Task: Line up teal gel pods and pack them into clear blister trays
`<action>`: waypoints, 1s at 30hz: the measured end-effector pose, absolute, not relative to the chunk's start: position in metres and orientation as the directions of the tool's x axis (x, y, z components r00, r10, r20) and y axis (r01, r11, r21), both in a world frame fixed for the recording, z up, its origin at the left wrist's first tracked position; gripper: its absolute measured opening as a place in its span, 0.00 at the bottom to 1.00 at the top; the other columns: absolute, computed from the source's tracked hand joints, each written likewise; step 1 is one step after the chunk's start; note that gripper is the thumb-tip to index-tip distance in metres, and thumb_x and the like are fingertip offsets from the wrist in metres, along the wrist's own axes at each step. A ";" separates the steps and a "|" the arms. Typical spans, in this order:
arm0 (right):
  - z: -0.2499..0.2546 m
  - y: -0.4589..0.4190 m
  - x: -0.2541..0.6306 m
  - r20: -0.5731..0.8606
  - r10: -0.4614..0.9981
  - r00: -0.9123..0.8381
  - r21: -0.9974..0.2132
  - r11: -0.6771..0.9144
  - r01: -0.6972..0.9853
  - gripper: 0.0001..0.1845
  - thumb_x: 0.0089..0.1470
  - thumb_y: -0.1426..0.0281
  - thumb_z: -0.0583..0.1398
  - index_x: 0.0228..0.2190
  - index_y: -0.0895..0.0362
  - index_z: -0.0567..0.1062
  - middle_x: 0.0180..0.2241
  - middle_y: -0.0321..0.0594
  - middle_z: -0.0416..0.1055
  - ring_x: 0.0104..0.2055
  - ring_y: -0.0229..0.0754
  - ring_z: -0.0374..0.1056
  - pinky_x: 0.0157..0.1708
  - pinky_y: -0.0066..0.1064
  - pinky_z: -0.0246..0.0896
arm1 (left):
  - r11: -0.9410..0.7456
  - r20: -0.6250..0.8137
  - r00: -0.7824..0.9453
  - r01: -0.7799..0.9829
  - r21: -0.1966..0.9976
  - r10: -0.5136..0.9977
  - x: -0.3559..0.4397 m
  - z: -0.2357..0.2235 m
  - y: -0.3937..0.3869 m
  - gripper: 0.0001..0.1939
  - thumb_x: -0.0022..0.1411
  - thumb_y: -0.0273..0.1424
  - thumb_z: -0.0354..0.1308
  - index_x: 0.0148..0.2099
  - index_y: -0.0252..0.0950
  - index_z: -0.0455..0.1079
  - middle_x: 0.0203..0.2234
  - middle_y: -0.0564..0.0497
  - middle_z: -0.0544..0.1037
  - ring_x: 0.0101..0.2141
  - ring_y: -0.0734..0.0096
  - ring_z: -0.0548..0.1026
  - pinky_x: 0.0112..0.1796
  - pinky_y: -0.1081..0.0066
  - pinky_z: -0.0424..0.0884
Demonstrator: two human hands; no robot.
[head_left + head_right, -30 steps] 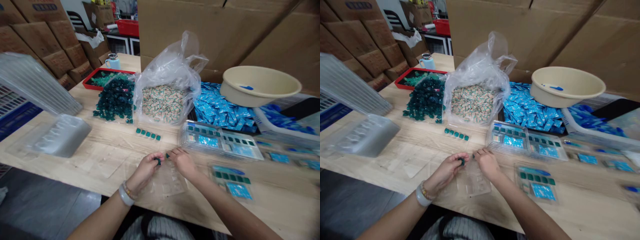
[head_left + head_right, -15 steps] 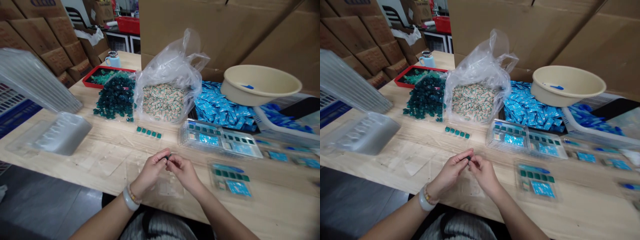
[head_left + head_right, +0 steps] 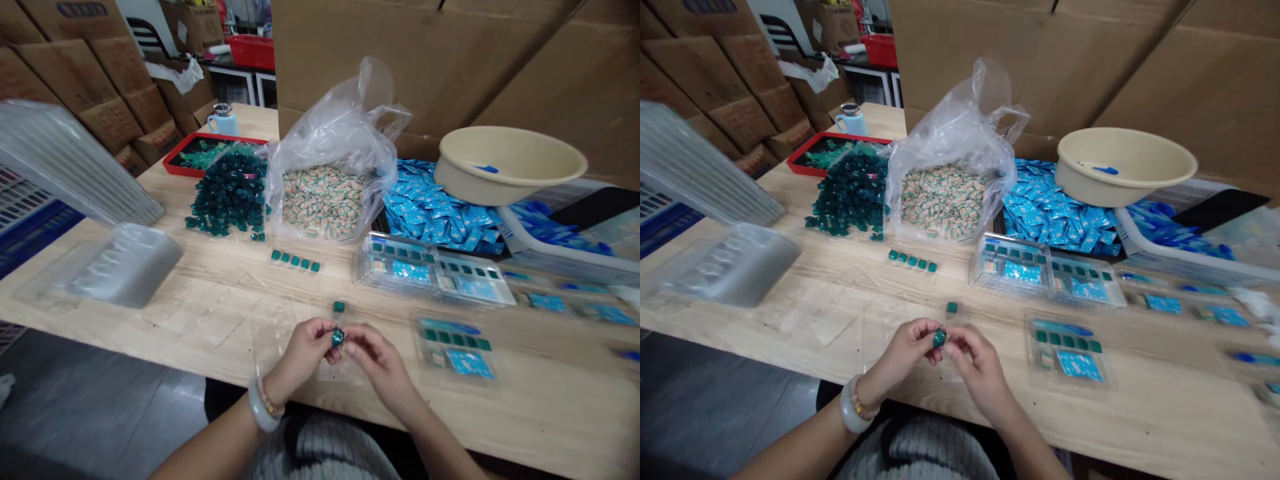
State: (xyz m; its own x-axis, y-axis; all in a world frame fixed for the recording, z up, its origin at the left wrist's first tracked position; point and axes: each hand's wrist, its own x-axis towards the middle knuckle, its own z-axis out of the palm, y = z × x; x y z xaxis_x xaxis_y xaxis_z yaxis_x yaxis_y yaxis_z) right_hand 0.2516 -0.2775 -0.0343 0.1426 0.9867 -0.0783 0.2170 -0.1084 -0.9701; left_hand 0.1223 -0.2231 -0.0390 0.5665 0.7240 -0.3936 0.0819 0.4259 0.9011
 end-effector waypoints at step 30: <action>-0.024 -0.208 0.277 0.112 0.988 -0.104 -0.617 0.151 0.772 0.07 0.50 0.67 0.52 0.30 0.55 0.68 0.29 0.40 0.70 0.33 0.42 0.66 0.31 0.33 0.61 | -0.101 0.111 0.001 0.431 0.896 0.994 0.030 -0.002 -0.081 0.12 0.54 0.31 0.49 0.21 0.33 0.62 0.15 0.56 0.60 0.21 0.78 0.62 0.27 0.75 0.61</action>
